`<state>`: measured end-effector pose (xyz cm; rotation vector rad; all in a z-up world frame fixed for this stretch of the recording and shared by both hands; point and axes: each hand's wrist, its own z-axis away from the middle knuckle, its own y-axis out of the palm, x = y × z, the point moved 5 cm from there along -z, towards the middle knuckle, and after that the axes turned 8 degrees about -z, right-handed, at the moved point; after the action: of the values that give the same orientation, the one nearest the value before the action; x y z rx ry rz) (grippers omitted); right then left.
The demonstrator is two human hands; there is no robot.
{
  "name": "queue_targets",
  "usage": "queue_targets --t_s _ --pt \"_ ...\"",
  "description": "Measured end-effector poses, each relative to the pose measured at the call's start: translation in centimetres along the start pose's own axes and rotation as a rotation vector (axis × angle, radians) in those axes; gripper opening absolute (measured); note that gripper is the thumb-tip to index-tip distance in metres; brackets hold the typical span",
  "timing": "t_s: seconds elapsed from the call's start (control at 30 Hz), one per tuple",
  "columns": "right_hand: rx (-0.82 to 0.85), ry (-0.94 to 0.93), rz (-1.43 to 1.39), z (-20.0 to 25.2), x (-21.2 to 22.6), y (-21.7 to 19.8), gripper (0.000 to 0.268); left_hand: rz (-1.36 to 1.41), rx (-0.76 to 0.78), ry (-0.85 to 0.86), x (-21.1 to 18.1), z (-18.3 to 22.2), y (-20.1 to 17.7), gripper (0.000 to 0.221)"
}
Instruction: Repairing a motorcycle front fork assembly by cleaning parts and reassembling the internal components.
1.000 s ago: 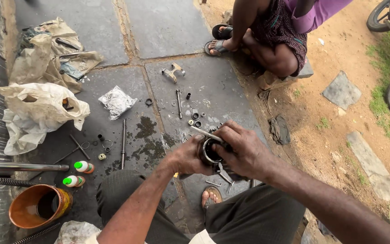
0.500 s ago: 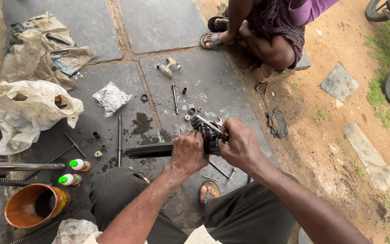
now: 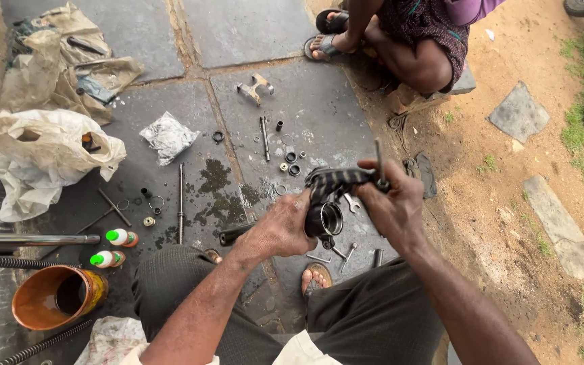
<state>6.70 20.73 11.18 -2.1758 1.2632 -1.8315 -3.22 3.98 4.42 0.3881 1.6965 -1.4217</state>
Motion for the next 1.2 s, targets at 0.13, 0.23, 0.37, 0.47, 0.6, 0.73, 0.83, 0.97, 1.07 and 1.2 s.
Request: queue_targets --t_s 0.13,0.23,0.37,0.47,0.6,0.73,0.83,0.97,1.07,1.2 --pt "-0.079 -0.003 -0.059 -1.1 0.2 -2.6 0.012 0.132 -0.091 0.115 1.1 0.0 0.6 0.089" --pt "-0.028 -0.397 0.066 0.1 1.2 -3.9 0.013 0.147 -0.113 0.144 1.4 0.5 0.3 0.099" --pt "0.291 -0.435 -0.080 1.9 3.2 -2.3 0.014 0.131 -0.032 0.044 1.2 0.8 -0.3 0.100" --pt "0.293 -0.480 0.088 3.2 1.4 -0.1 0.029 0.140 -0.163 0.237 0.4 0.9 -0.7 0.096" --pt "0.406 -0.689 0.132 3.1 1.6 2.1 0.028 0.103 -0.079 0.161 -0.2 0.9 -0.6 0.092" --pt "0.671 -0.763 0.366 2.4 5.8 2.6 0.045 0.126 -0.016 0.155 -0.9 1.2 -0.9 0.080" --pt "0.876 -0.673 0.500 2.1 7.8 2.5 0.049 0.023 0.091 -0.039 -0.4 1.1 -0.6 0.084" --pt "0.846 -0.708 0.573 3.3 3.5 3.5 0.040 -0.012 0.071 0.075 -0.2 0.7 0.4 0.060" --pt "0.692 -0.856 0.549 3.4 3.4 3.9 0.037 0.008 0.021 0.064 -0.1 0.7 0.3 0.071" --pt "0.547 -0.809 0.406 3.3 2.9 4.0 0.031 0.025 -0.004 0.062 0.6 0.4 1.1 0.068"
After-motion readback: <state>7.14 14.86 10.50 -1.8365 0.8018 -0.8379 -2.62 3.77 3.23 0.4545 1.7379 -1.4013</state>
